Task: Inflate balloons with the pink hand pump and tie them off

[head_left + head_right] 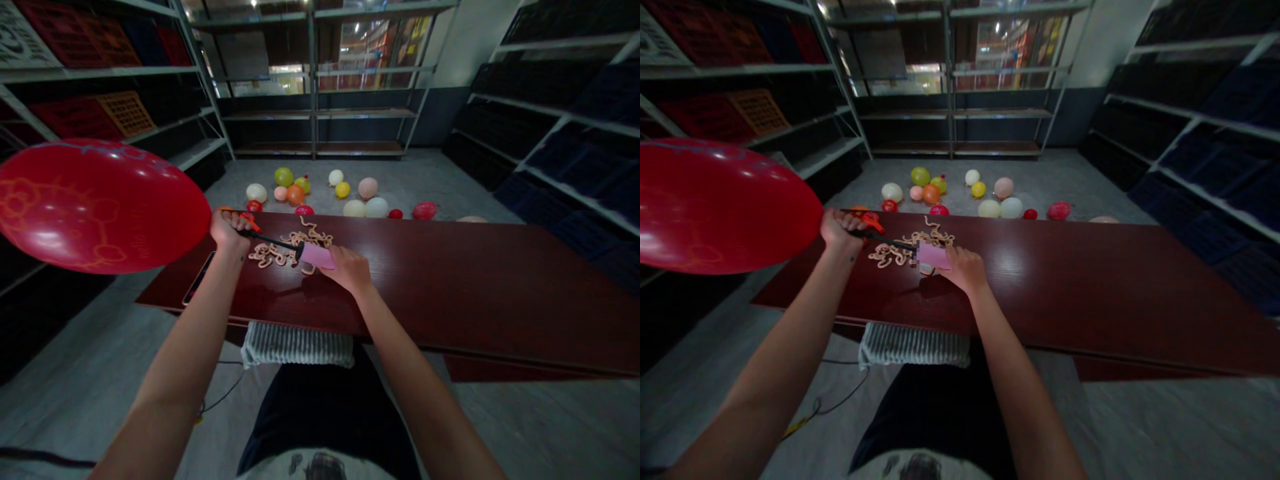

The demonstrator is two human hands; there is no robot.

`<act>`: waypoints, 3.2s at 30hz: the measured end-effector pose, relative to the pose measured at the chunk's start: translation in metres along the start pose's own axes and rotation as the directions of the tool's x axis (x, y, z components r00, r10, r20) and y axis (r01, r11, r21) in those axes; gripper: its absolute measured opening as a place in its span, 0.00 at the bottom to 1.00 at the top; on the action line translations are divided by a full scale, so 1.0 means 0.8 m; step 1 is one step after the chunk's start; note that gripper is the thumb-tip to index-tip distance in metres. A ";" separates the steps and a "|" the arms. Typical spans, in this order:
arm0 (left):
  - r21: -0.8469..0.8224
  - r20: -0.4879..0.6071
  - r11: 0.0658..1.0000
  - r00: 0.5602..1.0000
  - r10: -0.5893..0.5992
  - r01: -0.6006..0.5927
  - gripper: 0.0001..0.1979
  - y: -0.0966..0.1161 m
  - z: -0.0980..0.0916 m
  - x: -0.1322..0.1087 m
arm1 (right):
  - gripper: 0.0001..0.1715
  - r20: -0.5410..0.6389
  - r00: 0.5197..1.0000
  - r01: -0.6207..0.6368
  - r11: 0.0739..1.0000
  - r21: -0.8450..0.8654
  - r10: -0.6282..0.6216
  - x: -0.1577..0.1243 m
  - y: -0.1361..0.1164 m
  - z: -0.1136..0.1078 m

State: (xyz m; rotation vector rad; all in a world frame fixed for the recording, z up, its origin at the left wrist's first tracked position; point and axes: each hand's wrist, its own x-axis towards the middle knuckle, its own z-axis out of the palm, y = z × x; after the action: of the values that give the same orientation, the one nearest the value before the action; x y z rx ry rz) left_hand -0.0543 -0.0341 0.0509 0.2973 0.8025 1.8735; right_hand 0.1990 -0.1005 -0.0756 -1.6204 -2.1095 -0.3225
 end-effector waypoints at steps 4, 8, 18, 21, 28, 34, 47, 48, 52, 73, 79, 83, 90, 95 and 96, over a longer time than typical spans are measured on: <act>-0.013 0.071 0.999 0.997 0.040 -0.039 0.25 0.036 -0.001 0.000 | 0.25 -0.006 1.000 0.003 0.999 0.050 -0.002 0.000 -0.003 0.000; -0.024 0.116 0.997 0.990 0.081 -0.079 0.26 0.035 0.013 -0.015 | 0.23 -0.024 0.999 -0.031 0.995 0.091 0.033 0.000 0.003 0.002; -0.039 0.148 0.999 0.989 0.025 -0.020 0.28 -0.087 0.039 -0.047 | 0.22 -0.038 0.993 -0.107 0.990 0.092 0.111 0.001 0.013 0.003; -0.043 0.118 0.998 0.992 -0.047 0.052 0.28 -0.123 0.039 -0.058 | 0.21 -0.034 0.991 -0.126 0.989 0.078 0.129 0.000 0.013 0.005; -0.055 0.035 0.995 0.996 -0.081 0.083 0.29 -0.132 0.035 -0.058 | 0.20 -0.035 0.993 -0.116 0.993 0.029 0.117 -0.001 0.012 0.007; -0.036 -0.022 0.996 0.996 -0.087 0.086 0.29 -0.113 0.024 -0.048 | 0.22 -0.008 0.999 -0.040 0.999 0.035 0.040 0.000 0.008 0.010; 0.001 -0.082 1.000 0.997 0.002 -0.002 0.26 -0.005 -0.016 -0.001 | 0.23 0.057 0.997 0.044 0.997 0.057 -0.047 -0.002 0.011 0.015; 0.000 -0.080 1.000 0.997 0.013 -0.013 0.25 0.004 -0.018 0.002 | 0.22 0.058 0.997 0.049 0.998 0.051 -0.052 -0.002 0.011 0.015; 0.020 -0.025 0.995 0.995 0.093 -0.093 0.26 0.031 -0.013 0.003 | 0.23 0.067 0.993 0.093 0.995 0.035 -0.095 -0.001 0.011 0.016; 0.071 0.006 0.996 0.998 -0.056 0.056 0.29 -0.141 0.065 -0.047 | 0.19 0.035 0.991 -0.131 0.989 0.068 0.128 0.007 0.022 0.015; 0.035 -0.029 0.995 0.995 -0.091 0.092 0.28 -0.122 0.042 -0.031 | 0.22 0.103 0.994 -0.046 0.998 0.039 0.042 0.011 0.016 0.011; 0.035 -0.045 0.997 0.997 -0.067 0.069 0.27 -0.104 0.029 -0.022 | 0.23 0.140 0.990 -0.008 1.000 0.011 0.007 0.009 0.016 0.013; 0.048 -0.060 0.998 0.998 -0.025 0.027 0.26 -0.055 0.019 0.000 | 0.24 0.108 0.994 0.013 1.000 0.007 -0.014 0.008 0.018 0.013; 0.052 -0.101 0.998 0.995 0.025 -0.020 0.25 -0.009 0.008 0.013 | 0.22 0.061 0.997 0.039 0.999 0.030 -0.041 0.007 0.017 0.017; 0.047 -0.102 0.998 0.994 0.040 -0.035 0.25 0.001 0.007 0.014 | 0.21 0.051 0.998 0.044 0.998 0.036 -0.046 0.007 0.017 0.018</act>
State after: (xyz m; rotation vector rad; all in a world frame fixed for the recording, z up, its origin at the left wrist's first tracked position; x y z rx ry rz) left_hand -0.0568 -0.0221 0.0535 0.2466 0.9158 1.9204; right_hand 0.2077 -0.0853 -0.0866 -1.5793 -2.1803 -0.2596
